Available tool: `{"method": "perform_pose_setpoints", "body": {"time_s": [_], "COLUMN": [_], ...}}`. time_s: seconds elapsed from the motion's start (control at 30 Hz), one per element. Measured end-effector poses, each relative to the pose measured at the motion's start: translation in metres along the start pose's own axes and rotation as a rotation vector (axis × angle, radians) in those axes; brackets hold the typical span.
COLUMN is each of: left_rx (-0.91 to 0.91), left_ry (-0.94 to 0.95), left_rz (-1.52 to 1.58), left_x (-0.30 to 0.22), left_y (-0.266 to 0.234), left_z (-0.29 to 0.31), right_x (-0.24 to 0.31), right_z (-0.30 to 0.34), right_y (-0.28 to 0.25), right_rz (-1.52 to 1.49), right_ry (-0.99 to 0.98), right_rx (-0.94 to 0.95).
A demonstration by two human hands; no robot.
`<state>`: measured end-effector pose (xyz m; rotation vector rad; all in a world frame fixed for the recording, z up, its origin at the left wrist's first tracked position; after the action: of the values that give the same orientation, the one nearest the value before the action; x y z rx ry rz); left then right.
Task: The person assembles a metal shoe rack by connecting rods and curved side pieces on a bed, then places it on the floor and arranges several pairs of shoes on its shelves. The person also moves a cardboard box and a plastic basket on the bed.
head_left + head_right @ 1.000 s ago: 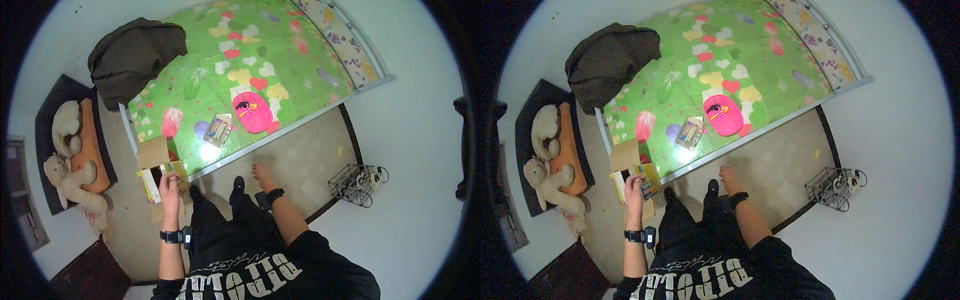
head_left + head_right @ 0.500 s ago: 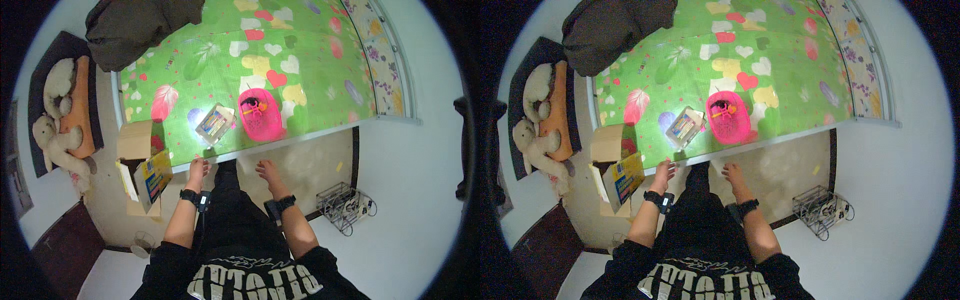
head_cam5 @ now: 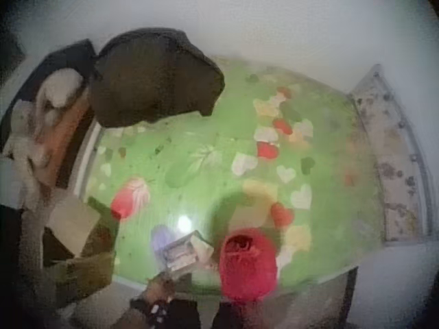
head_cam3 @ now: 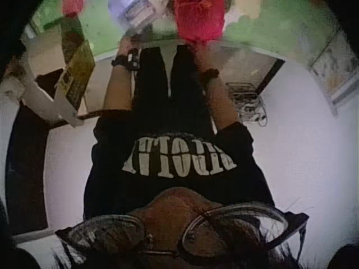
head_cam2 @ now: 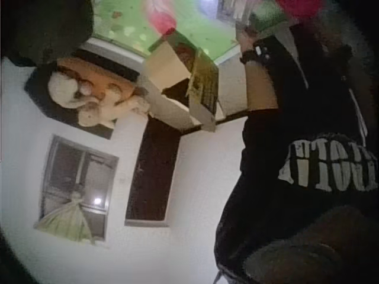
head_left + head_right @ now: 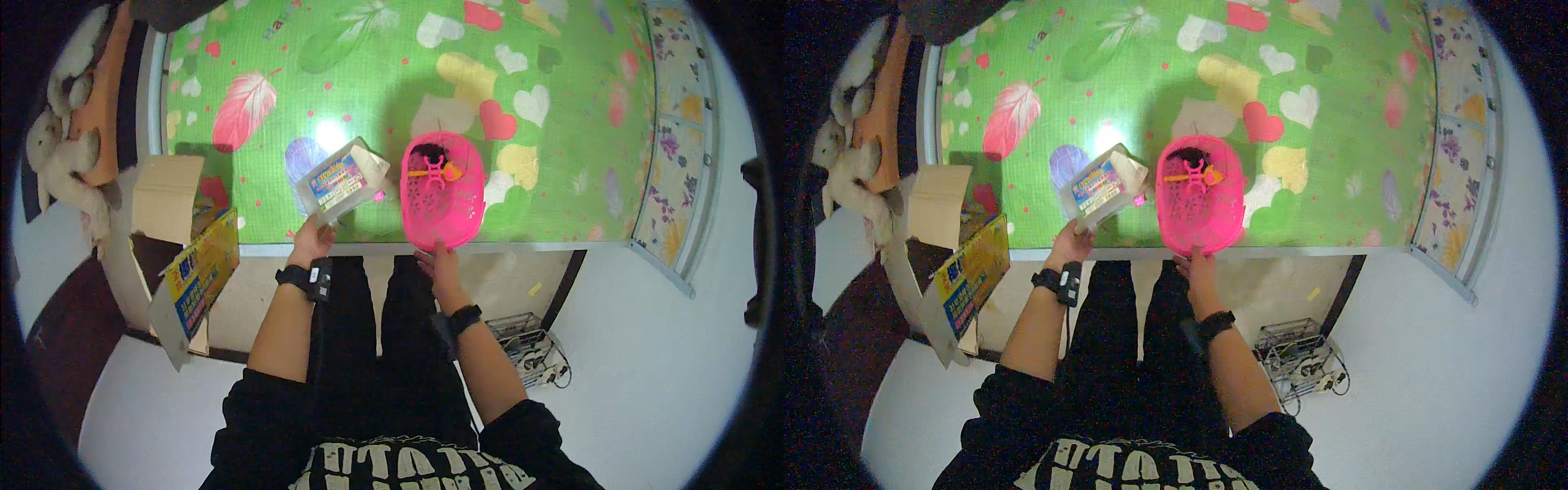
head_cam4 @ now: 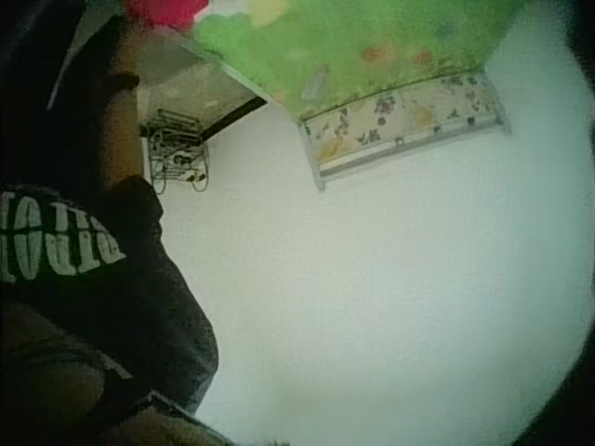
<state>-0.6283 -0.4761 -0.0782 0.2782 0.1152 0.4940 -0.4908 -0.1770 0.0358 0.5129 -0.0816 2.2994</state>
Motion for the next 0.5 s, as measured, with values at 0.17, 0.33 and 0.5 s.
{"method": "perform_pose_setpoints", "body": {"time_s": [0.17,0.33,0.5], "left_rx": [0.259,0.123,0.238], "left_ry": [0.187,0.192,0.262], "left_rz": [0.009,0.148,0.206], "left_x": [-0.026,-0.042,-0.042], "left_y": [0.026,0.031,0.035], "left_z": [0.035,0.054,0.055], "right_x": [0.028,0.109,0.174], "right_z": [-0.027,-0.071,-0.084], "right_y": [-0.021,-0.048,-0.056], "right_rz": [0.136,0.465,0.422], "right_ry": [-0.203,-0.259,-0.345], "right_rx": [-0.072,-0.022,-0.022]}}
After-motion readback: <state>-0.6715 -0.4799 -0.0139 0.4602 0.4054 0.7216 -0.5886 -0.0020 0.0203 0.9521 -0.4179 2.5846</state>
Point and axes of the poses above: each hand's wrist, its own z-axis away from the middle knuckle, its own y-axis out of the palm, x = y × z, the point moved 8 cm from there along -z, towards the middle knuckle, and after that the axes turned 14 degrees about x, right-handed, at the moved point
